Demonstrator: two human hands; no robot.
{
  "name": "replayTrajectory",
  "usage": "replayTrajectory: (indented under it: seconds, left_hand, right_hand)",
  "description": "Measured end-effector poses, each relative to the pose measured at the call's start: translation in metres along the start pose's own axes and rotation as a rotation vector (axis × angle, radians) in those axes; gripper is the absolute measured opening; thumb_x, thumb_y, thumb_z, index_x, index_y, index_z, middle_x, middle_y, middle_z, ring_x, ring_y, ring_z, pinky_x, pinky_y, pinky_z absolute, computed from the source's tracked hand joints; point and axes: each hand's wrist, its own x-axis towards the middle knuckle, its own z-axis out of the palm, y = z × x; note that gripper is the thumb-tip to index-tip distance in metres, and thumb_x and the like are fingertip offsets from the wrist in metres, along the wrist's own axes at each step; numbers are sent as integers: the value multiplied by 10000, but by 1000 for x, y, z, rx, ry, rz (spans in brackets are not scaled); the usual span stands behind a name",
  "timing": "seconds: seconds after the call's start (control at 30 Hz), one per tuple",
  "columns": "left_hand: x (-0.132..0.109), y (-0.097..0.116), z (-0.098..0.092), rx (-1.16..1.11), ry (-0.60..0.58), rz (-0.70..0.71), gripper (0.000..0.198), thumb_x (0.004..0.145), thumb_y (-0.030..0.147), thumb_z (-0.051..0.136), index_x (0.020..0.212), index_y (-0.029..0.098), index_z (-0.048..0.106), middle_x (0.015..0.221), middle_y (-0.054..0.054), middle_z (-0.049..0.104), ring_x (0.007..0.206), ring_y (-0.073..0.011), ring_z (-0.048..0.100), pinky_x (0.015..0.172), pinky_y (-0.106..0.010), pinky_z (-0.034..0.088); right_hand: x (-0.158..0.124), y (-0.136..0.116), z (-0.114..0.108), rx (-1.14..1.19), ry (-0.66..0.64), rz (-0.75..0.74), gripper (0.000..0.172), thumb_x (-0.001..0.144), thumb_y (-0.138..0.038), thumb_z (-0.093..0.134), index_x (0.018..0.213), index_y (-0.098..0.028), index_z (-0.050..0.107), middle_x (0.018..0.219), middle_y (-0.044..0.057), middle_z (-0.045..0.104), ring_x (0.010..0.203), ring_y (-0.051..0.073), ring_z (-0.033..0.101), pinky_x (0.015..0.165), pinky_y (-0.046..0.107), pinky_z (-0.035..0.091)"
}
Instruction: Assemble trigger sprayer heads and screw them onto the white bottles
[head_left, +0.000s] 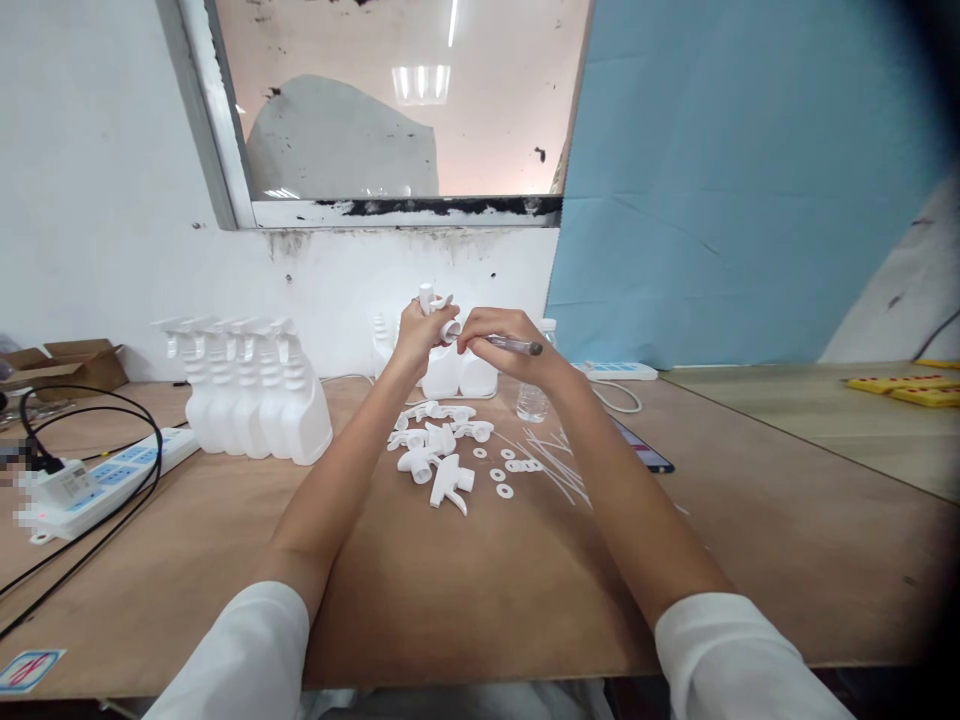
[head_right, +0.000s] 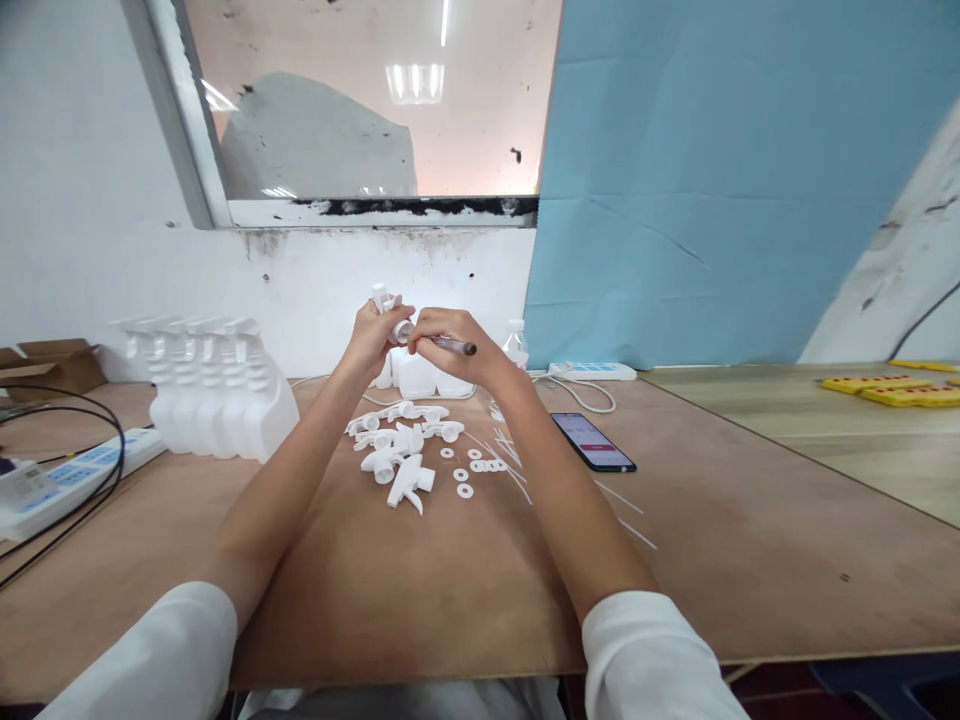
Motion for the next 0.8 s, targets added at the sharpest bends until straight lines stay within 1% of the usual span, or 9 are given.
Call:
replayTrajectory:
  seconds: [0.1, 0.23, 0.33, 0.47, 0.57, 0.67, 0.73, 0.8]
  left_hand:
    - [0, -1, 0, -8, 37, 3, 210, 665, 163, 675, 768, 175, 493, 590, 56, 483, 483, -74, 450, 433, -189, 337]
    - [0, 2, -2, -74, 30, -33, 186, 663, 181, 671, 738, 170, 502, 576, 54, 464, 471, -76, 448, 426, -192, 350]
    - [-1, 3, -4, -104, 34, -55, 189, 659, 184, 672, 730, 171, 498, 570, 60, 446, 469, -72, 440, 416, -184, 331]
    - [0, 0, -4, -20, 56, 5, 185, 662, 166, 653, 706, 177, 474, 560, 62, 443, 451, -66, 418, 406, -185, 300]
    - [2, -3, -4, 35, 82, 57, 186, 663, 159, 651, 747, 177, 486, 592, 59, 468, 471, -72, 451, 420, -188, 322]
    - [3, -2, -5, 59, 116, 85, 196, 658, 164, 657, 777, 172, 502, 602, 57, 480, 486, -80, 475, 418, -188, 326]
    - [4, 0, -6, 20, 130, 56, 192, 655, 171, 658, 758, 174, 497, 574, 63, 460, 466, -77, 455, 405, -187, 305]
    - [4, 4, -9, -54, 118, 3, 197, 649, 180, 664, 736, 176, 488, 544, 71, 439, 443, -70, 426, 392, -187, 284]
  right_hand:
    - [1, 1, 3, -20, 4, 2, 237, 823, -104, 475, 736, -186, 679, 824, 27, 632, 756, 156, 586, 732, 303, 421]
    - [2, -1, 6, 6, -2, 10, 238, 856, -132, 468, 752, -192, 673, 865, 34, 635, 787, 164, 589, 747, 312, 428]
    - [2, -4, 6, 8, -14, 21, 240, 868, -136, 462, 786, -189, 681, 885, 39, 629, 796, 162, 592, 755, 312, 432]
    - [3, -7, 8, -6, -36, 34, 241, 877, -130, 459, 802, -184, 682, 877, 40, 630, 792, 163, 594, 754, 312, 436]
    - [3, -7, 9, -8, -41, 32, 235, 882, -124, 457, 811, -187, 672, 873, 39, 632, 804, 167, 599, 758, 313, 443]
    - [3, -6, 11, -35, -58, -15, 225, 894, -137, 445, 868, -192, 662, 907, 54, 628, 843, 183, 596, 770, 327, 451]
    - [4, -5, 12, -82, -85, -71, 227, 906, -152, 435, 923, -199, 657, 928, 68, 618, 875, 202, 583, 779, 347, 452]
    - [4, -4, 14, -87, -99, -103, 237, 912, -153, 428, 962, -202, 655, 956, 78, 616, 903, 211, 577, 793, 361, 453]
